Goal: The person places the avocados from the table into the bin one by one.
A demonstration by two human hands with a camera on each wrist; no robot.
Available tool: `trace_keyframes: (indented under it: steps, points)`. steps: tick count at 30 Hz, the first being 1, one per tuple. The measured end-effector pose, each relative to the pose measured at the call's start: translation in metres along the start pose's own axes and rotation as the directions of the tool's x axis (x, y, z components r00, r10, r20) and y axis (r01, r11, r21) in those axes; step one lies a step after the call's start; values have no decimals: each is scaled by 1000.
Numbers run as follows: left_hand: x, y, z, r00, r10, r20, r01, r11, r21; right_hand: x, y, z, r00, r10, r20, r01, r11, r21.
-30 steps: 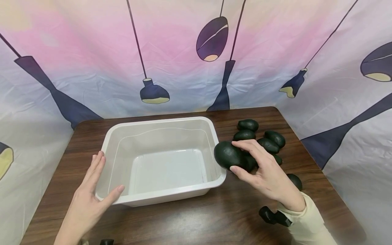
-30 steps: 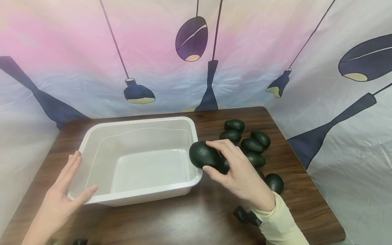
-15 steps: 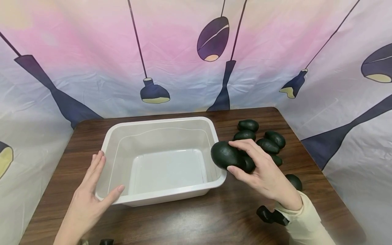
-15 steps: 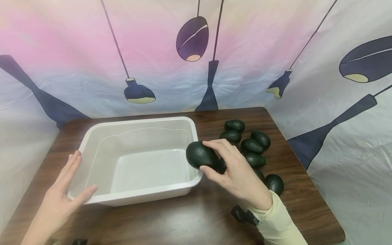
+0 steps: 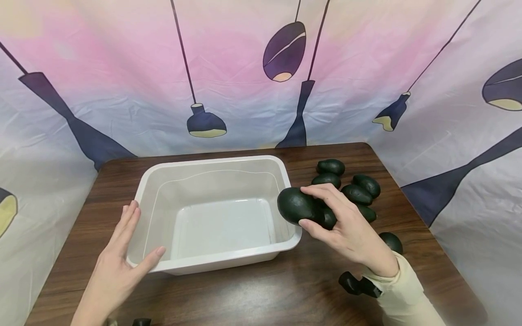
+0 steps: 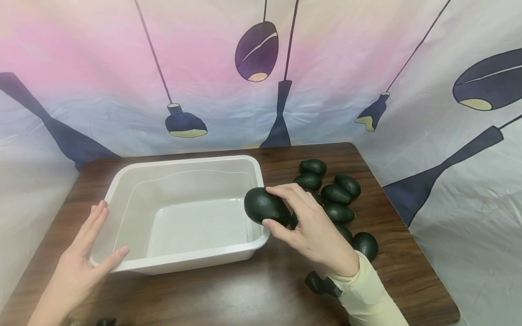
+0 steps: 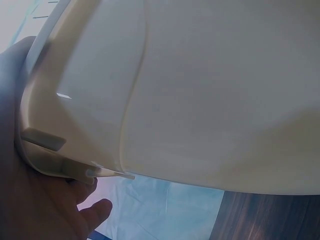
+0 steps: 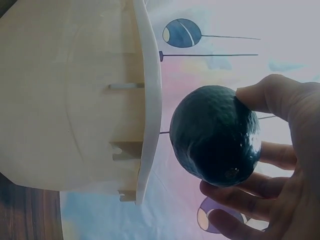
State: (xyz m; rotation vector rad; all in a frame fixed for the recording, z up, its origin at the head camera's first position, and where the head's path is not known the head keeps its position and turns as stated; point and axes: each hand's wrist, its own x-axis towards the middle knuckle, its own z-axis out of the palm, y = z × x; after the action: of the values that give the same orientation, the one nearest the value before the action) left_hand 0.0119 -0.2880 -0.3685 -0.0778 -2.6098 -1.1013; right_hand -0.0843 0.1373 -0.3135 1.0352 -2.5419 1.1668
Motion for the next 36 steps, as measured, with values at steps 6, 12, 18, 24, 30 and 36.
trace_keyframes:
  steps: [6,12,18,24,30,36]
  points:
    - [0,0,-1,1000,3,-2,-3,1000,1,3,0,2,1000,-1,16,1,1000,-1]
    - [0,1,-1,1000,5,-3,-5,1000,5,6,1,5,999,-19,26,20,1000,-8]
    - [1,2,-1,1000,6,-2,-6,1000,6,10,0,8,998,-43,34,43,999,-12]
    - [1,2,-1,1000,13,-4,-13,1000,0,13,0,11,997,-61,42,62,998,-20]
    - [2,2,-1,1000,17,-5,-17,1000,-4,14,-1,14,996,-78,47,80,996,-39]
    - [1,1,-1,1000,9,-5,-9,1000,-5,15,-2,16,995,-82,54,85,995,-48]
